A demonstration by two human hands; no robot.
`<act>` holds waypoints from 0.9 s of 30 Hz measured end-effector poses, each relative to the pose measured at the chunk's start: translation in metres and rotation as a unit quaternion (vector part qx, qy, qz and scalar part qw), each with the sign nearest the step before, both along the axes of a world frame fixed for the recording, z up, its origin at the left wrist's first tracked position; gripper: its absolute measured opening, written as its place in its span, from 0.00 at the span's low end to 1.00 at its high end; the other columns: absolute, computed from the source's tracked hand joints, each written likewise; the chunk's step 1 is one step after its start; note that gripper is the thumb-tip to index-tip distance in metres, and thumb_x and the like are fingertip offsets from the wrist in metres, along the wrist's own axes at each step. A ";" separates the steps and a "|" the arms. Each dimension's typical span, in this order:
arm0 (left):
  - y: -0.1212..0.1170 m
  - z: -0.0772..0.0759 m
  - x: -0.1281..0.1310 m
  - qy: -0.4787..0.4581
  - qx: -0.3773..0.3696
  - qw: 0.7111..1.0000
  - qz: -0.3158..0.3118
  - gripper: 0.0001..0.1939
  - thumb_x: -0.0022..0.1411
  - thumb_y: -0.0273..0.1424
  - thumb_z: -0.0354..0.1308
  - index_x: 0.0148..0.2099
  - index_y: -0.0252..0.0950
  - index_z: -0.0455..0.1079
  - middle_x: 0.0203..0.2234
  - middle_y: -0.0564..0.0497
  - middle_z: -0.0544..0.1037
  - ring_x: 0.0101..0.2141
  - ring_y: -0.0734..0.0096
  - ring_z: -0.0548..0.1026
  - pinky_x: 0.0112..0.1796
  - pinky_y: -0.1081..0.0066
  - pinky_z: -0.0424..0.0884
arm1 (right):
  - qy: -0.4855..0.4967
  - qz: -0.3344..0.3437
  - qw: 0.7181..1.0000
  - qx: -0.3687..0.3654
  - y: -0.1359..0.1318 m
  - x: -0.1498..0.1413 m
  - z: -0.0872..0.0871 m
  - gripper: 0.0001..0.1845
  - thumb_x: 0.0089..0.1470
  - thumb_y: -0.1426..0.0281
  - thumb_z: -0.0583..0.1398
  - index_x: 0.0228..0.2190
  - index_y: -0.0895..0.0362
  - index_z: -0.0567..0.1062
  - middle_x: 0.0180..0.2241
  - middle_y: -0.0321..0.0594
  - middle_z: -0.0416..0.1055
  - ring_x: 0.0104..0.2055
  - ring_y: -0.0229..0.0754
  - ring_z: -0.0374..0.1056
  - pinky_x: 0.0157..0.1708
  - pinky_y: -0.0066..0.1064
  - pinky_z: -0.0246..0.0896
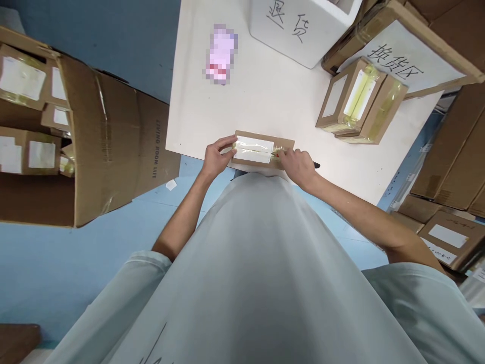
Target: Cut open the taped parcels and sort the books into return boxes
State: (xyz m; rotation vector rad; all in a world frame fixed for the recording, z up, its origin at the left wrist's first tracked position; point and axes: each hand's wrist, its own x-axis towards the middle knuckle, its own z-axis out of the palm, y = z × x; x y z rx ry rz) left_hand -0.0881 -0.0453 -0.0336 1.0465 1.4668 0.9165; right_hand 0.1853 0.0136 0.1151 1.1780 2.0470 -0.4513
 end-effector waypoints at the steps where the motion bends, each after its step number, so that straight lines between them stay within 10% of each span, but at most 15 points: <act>1: -0.001 0.001 0.003 0.001 -0.003 1.000 -0.001 0.25 0.63 0.40 0.70 0.61 0.39 0.84 0.67 0.40 0.81 0.64 0.48 0.81 0.64 0.47 0.82 | 0.001 -0.004 1.000 0.005 -0.002 0.011 0.002 0.26 0.73 0.81 0.46 0.61 0.64 0.77 0.52 0.63 0.81 0.52 0.58 0.79 0.43 0.39 0.63; 8: -0.003 0.010 0.024 0.022 -0.016 1.000 0.002 0.26 0.65 0.44 0.70 0.61 0.40 0.83 0.68 0.40 0.80 0.65 0.47 0.80 0.61 0.49 0.84 | -0.012 -0.043 0.999 0.016 -0.011 0.080 -0.001 0.27 0.77 0.76 0.45 0.64 0.61 0.76 0.51 0.64 0.80 0.51 0.59 0.77 0.42 0.40 0.59; 15: 0.002 0.013 0.024 0.050 -0.010 0.999 -0.016 0.26 0.67 0.45 0.69 0.62 0.40 0.82 0.66 0.40 0.81 0.65 0.50 0.80 0.67 0.48 0.78 | 0.109 -0.126 0.986 0.024 -0.018 0.125 -0.050 0.23 0.82 0.65 0.49 0.64 0.55 0.76 0.54 0.55 0.82 0.51 0.55 0.76 0.44 0.37 0.60; 23: -0.002 0.017 0.026 0.122 -0.016 0.992 -0.033 0.27 0.71 0.51 0.65 0.65 0.42 0.77 0.67 0.37 0.78 0.67 0.46 0.78 0.67 0.43 0.77 | 0.351 -0.375 0.858 0.013 -0.070 0.104 -0.129 0.26 0.81 0.58 0.42 0.61 0.56 0.73 0.51 0.48 0.82 0.46 0.48 0.74 0.51 0.34 0.67; 27: 0.002 0.028 0.046 0.252 0.052 0.962 -0.087 0.27 0.74 0.46 0.63 0.69 0.42 0.73 0.76 0.34 0.65 0.79 0.38 0.59 0.77 0.35 0.57 | 0.386 -0.436 0.813 0.022 -0.084 0.097 -0.140 0.29 0.80 0.52 0.40 0.59 0.54 0.72 0.48 0.46 0.82 0.44 0.46 0.74 0.51 0.34 0.70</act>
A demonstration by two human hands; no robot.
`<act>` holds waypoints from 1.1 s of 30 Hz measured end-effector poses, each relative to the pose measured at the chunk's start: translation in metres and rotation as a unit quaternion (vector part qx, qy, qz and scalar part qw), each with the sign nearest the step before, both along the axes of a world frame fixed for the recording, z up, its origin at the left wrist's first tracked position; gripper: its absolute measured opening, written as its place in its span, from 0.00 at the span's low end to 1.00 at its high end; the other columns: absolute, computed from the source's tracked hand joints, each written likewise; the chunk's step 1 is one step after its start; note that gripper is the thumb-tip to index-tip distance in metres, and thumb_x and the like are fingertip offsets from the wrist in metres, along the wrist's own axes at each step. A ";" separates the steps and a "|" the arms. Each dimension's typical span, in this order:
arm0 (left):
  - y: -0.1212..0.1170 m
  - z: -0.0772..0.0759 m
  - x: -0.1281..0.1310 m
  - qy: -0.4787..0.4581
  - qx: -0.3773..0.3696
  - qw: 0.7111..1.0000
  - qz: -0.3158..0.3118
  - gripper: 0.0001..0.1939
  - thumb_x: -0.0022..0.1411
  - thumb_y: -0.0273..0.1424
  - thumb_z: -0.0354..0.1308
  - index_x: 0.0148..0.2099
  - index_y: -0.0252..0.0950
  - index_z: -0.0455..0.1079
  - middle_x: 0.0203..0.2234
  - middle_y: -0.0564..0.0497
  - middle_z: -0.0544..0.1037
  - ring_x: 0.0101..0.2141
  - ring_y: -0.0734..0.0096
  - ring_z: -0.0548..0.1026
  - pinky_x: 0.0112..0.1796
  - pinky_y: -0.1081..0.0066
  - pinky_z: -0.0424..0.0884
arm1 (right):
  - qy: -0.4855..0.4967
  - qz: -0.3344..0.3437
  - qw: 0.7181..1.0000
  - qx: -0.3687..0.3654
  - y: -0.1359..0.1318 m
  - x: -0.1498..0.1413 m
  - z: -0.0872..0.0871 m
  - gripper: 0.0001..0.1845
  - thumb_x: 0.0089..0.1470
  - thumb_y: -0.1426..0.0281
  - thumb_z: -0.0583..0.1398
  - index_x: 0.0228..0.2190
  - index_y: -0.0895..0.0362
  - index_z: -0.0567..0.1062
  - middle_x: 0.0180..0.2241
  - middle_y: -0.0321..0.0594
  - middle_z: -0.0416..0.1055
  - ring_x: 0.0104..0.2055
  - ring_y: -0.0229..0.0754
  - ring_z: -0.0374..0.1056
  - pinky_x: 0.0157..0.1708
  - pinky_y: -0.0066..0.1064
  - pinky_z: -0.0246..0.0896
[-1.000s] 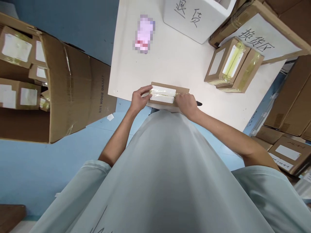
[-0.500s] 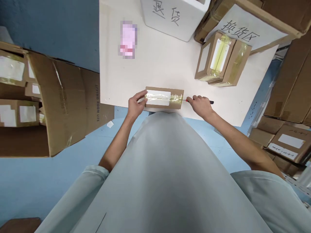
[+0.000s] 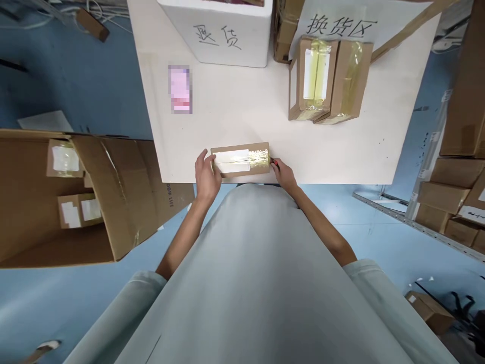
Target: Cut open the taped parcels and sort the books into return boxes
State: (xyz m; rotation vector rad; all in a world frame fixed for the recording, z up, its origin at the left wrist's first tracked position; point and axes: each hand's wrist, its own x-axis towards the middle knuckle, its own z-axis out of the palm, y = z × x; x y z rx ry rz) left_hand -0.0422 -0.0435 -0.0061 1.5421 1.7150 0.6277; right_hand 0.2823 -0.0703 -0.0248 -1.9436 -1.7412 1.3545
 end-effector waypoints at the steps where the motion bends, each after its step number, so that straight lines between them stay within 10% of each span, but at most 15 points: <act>1: 0.002 0.003 0.012 0.025 0.018 0.999 -0.035 0.31 0.72 0.45 0.64 0.72 0.42 0.70 0.79 0.34 0.62 0.81 0.37 0.53 0.78 0.34 0.52 | 0.003 -0.017 1.000 -0.004 -0.002 0.000 -0.001 0.30 0.80 0.51 0.40 0.59 0.54 0.72 0.47 0.45 0.82 0.44 0.46 0.74 0.51 0.34 0.70; 6: 0.016 0.014 0.094 0.045 0.042 0.958 -0.281 0.61 0.61 0.50 0.76 0.85 0.40 0.49 0.83 0.31 0.51 0.82 0.28 0.43 0.77 0.27 0.45 | 0.025 -0.097 0.995 0.008 -0.008 0.010 -0.002 0.32 0.79 0.48 0.39 0.58 0.54 0.71 0.44 0.46 0.83 0.44 0.48 0.78 0.50 0.36 0.72; 9: 0.028 0.015 0.127 0.078 0.034 0.937 -0.340 0.60 0.63 0.43 0.74 0.86 0.36 0.46 0.81 0.28 0.55 0.81 0.28 0.49 0.77 0.29 0.46 | 0.032 -0.135 0.990 0.011 -0.011 0.021 0.002 0.34 0.78 0.45 0.39 0.57 0.53 0.71 0.49 0.50 0.84 0.47 0.49 0.80 0.51 0.38 0.73; 16: 0.055 0.023 0.126 0.095 0.041 0.927 -0.361 0.64 0.54 0.30 0.74 0.86 0.31 0.46 0.73 0.24 0.65 0.75 0.19 0.59 0.73 0.24 0.52 | 0.053 -0.181 0.982 0.012 -0.019 0.040 0.026 0.38 0.77 0.40 0.39 0.58 0.53 0.73 0.53 0.54 0.84 0.48 0.50 0.81 0.52 0.40 0.75; 25: 0.045 0.067 0.112 0.004 0.061 0.961 -0.268 0.71 0.59 0.55 0.77 0.88 0.46 0.36 0.77 0.33 0.58 0.75 0.28 0.57 0.74 0.32 0.57 | -0.017 -0.184 0.982 0.047 -0.014 0.045 0.090 0.37 0.79 0.43 0.39 0.63 0.51 0.73 0.51 0.50 0.84 0.50 0.53 0.81 0.47 0.40 0.75; 33: 0.039 0.045 0.083 -0.054 0.028 0.974 -0.218 0.77 0.52 0.56 0.83 0.87 0.51 0.36 0.78 0.36 0.53 0.77 0.33 0.56 0.74 0.39 0.62 | -0.073 -0.124 0.989 0.046 -0.005 0.023 0.122 0.33 0.80 0.46 0.42 0.61 0.50 0.75 0.46 0.47 0.85 0.45 0.54 0.81 0.48 0.42 0.74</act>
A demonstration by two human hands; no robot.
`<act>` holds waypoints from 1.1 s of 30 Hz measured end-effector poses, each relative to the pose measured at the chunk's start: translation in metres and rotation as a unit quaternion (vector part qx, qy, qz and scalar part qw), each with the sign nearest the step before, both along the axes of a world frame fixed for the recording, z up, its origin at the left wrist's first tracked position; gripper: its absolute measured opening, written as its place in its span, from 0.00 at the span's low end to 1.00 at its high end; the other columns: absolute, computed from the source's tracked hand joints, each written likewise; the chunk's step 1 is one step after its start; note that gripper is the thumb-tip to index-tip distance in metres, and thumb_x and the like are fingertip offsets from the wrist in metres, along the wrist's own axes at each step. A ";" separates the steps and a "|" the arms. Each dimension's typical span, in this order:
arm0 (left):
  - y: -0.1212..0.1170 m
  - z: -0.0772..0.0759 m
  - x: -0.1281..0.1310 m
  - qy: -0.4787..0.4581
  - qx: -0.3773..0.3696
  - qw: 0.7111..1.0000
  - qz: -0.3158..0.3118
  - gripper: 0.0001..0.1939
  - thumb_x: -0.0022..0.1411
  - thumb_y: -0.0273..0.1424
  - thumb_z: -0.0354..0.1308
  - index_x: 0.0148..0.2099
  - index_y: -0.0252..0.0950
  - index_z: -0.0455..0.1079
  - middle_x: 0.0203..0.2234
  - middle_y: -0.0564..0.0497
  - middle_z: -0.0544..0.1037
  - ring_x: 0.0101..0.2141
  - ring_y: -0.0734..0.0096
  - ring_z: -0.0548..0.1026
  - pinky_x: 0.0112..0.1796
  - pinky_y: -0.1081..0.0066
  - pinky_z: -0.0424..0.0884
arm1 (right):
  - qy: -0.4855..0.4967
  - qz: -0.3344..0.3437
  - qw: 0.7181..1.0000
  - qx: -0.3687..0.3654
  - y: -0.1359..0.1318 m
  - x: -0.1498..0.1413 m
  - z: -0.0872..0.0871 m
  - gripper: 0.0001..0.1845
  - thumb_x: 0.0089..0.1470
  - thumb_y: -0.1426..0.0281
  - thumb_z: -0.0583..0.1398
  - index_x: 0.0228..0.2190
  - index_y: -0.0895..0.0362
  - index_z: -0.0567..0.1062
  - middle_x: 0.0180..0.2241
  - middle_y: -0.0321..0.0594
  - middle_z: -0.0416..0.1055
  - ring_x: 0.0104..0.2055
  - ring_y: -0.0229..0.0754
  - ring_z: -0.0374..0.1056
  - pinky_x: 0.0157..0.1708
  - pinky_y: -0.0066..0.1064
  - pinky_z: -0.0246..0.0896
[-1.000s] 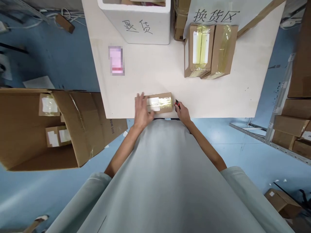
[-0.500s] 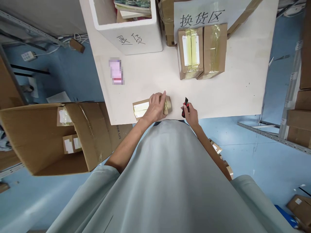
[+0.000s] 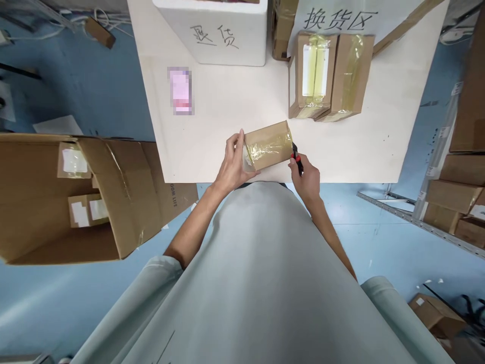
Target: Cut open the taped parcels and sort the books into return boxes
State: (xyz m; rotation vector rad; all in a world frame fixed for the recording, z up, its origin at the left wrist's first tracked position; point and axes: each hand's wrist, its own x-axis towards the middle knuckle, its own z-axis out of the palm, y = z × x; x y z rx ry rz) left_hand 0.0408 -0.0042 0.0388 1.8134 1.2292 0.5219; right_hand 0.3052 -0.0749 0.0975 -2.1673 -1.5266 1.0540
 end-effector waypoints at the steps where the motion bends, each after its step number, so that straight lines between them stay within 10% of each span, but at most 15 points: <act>1: -0.001 -0.001 -0.004 -0.005 -0.008 1.000 0.004 0.77 0.50 0.56 0.84 0.87 0.51 0.39 0.78 0.36 0.54 0.77 0.32 0.56 0.74 0.39 0.63 | -0.004 0.009 1.000 -0.007 0.001 -0.006 0.003 0.32 0.80 0.46 0.43 0.61 0.51 0.75 0.45 0.48 0.85 0.45 0.55 0.81 0.48 0.43 0.73; 11: 0.044 0.000 -0.031 -0.103 -0.094 0.982 0.124 0.19 0.74 0.48 0.68 0.55 0.40 0.82 0.55 0.44 0.84 0.52 0.57 0.84 0.54 0.58 0.84 | -0.039 0.093 0.993 -0.068 0.009 -0.073 0.019 0.28 0.79 0.52 0.46 0.62 0.52 0.76 0.41 0.46 0.85 0.39 0.55 0.80 0.39 0.38 0.68; 33: 0.094 0.003 -0.040 -0.072 -0.146 0.986 0.029 0.09 0.64 0.31 0.71 0.47 0.41 0.84 0.49 0.49 0.88 0.43 0.61 0.86 0.52 0.58 0.84 | -0.099 0.045 0.982 -0.154 0.038 -0.162 0.038 0.31 0.81 0.59 0.51 0.78 0.51 0.65 0.51 0.48 0.87 0.47 0.55 0.84 0.54 0.46 0.76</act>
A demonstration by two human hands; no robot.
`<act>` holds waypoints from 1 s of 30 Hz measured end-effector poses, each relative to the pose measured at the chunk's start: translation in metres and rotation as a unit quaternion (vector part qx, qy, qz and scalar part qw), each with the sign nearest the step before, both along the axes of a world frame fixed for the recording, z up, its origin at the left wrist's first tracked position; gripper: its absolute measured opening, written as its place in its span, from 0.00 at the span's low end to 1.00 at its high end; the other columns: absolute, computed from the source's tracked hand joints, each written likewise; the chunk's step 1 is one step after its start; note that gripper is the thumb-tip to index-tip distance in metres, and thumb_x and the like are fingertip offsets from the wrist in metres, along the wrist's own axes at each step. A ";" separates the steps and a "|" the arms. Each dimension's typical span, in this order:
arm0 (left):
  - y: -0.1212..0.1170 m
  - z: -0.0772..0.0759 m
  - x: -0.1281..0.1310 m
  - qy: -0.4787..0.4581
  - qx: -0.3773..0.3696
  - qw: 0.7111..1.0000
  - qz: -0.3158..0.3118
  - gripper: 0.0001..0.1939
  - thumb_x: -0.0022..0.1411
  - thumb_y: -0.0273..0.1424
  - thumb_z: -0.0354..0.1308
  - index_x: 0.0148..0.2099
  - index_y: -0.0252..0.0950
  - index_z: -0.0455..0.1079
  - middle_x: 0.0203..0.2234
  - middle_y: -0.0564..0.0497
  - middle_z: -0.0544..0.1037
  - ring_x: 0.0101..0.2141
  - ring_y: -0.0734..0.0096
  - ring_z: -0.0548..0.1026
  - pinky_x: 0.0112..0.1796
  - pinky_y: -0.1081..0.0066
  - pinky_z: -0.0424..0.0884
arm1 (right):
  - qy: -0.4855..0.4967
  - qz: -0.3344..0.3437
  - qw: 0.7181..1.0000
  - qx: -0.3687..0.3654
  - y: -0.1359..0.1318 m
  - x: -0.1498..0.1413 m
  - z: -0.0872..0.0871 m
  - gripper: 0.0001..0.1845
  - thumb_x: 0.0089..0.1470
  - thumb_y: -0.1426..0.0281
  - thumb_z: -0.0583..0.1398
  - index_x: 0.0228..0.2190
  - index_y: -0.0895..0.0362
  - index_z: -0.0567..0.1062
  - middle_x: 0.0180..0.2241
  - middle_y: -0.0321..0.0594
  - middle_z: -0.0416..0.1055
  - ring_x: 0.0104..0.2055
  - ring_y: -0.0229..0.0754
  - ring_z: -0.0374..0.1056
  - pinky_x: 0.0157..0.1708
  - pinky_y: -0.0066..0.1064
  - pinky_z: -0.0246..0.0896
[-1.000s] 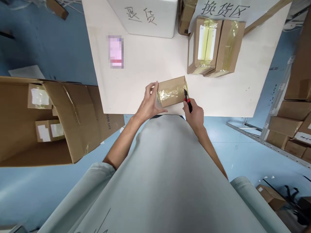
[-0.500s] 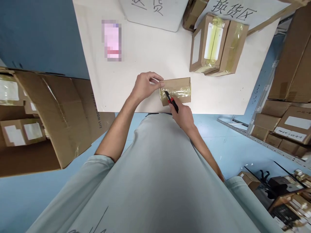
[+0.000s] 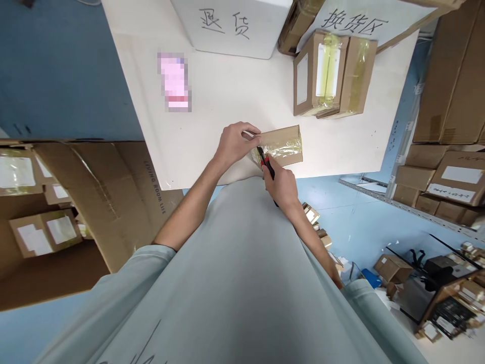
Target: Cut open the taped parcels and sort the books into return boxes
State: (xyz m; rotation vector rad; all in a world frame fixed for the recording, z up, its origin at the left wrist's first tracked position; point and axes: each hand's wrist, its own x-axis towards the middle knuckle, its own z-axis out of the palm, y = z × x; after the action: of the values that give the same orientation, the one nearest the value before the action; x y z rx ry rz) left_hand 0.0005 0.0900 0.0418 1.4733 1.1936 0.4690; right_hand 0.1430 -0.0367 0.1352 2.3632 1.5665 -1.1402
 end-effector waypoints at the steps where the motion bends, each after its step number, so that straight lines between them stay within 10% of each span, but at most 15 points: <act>1: 0.001 0.000 0.000 0.000 -0.003 1.000 -0.005 0.09 0.64 0.31 0.71 0.47 0.41 0.85 0.48 0.49 0.88 0.43 0.61 0.86 0.52 0.58 0.84 | 0.005 -0.010 1.000 0.001 -0.001 -0.001 0.001 0.31 0.81 0.58 0.51 0.78 0.50 0.65 0.50 0.46 0.87 0.46 0.54 0.84 0.54 0.46 0.77; 30: -0.001 -0.009 0.006 0.027 -0.010 1.000 0.009 0.10 0.60 0.37 0.75 0.42 0.41 0.81 0.42 0.49 0.86 0.42 0.57 0.84 0.47 0.56 0.82 | -0.023 0.025 0.999 -0.040 0.012 -0.012 0.010 0.28 0.81 0.62 0.49 0.72 0.54 0.72 0.52 0.52 0.86 0.53 0.61 0.81 0.53 0.45 0.73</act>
State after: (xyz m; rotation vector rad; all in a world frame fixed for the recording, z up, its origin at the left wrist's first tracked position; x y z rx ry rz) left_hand 0.0069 0.0895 0.0326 1.4671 1.2509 0.4313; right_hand 0.1313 -0.0250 0.1451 2.2691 1.5271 -1.1088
